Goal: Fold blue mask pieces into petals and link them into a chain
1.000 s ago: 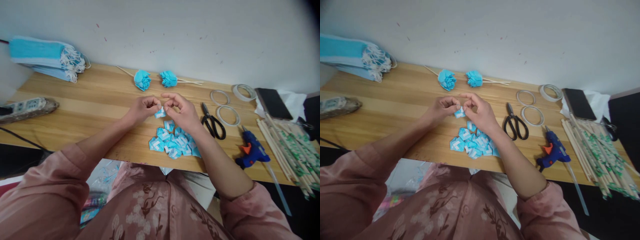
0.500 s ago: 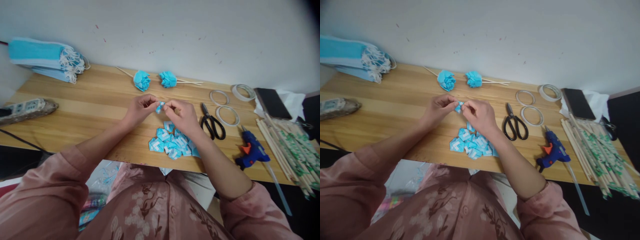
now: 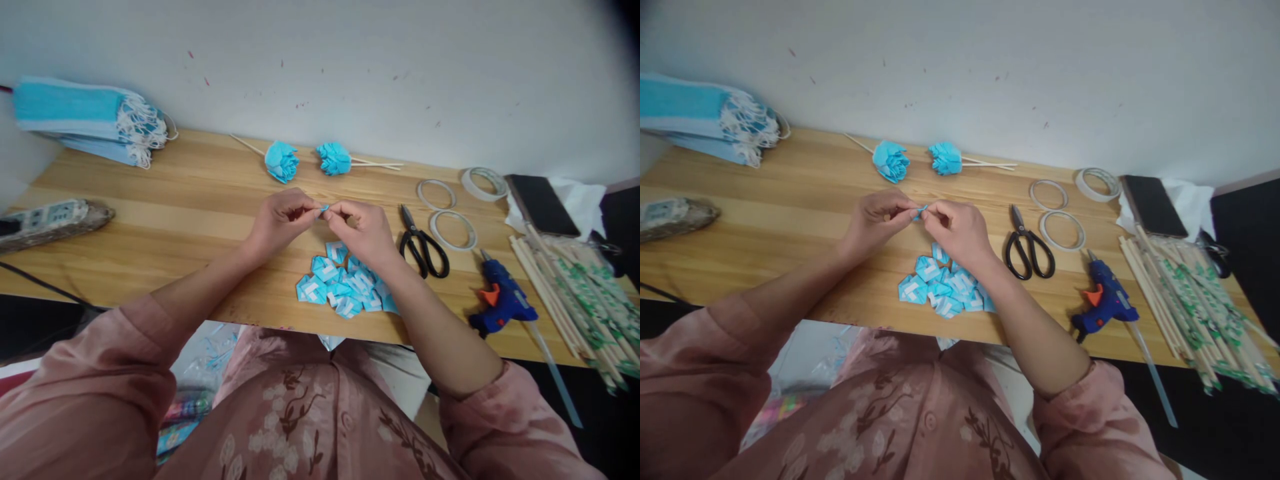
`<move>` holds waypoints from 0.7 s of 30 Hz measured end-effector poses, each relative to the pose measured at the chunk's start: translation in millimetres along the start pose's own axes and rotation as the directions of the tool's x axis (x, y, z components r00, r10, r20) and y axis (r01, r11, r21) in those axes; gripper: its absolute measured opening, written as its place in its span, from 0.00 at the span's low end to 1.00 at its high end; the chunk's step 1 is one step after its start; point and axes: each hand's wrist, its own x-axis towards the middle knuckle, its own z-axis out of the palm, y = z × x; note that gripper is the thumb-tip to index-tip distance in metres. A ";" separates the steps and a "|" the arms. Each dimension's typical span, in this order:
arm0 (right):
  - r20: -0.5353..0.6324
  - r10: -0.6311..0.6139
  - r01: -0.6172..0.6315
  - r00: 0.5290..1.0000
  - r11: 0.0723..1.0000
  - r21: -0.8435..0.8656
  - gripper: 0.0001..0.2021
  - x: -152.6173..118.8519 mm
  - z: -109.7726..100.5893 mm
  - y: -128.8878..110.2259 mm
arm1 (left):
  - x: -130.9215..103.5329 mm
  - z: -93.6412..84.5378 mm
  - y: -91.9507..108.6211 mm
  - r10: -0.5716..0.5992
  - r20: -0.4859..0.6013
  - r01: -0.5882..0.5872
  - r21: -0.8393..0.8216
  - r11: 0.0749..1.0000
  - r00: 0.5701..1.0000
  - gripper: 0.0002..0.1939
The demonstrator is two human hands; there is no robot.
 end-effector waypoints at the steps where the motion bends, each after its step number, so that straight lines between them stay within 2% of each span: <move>1: 0.005 0.007 -0.007 1.000 1.000 0.003 0.11 -0.1 -0.1 -0.3 | 0.2 -0.3 0.2 -0.001 0.006 0.001 -0.002 1.000 1.000 0.07; 4: 0.012 0.017 -0.017 1.000 1.000 0.007 0.11 -0.3 -0.2 -0.9 | 0.7 -1.0 1.7 -0.030 0.016 0.031 -0.014 0.999 0.999 0.07; 10: 0.008 -0.005 0.004 1.000 1.000 0.008 0.10 -0.1 0.2 -0.3 | 1.5 -0.7 4.8 -0.168 0.010 0.168 -0.053 0.984 0.986 0.07; 15: 0.007 -0.017 0.017 1.000 1.000 -0.002 0.10 -0.3 -0.5 0.2 | 1.9 -1.4 5.2 -0.214 0.028 0.216 -0.105 0.971 0.976 0.08; 21: -0.005 -0.011 0.011 1.000 1.000 0.001 0.10 -0.1 -2.4 -1.7 | 2.6 -1.4 4.6 -0.336 0.053 0.339 -0.211 0.917 0.940 0.09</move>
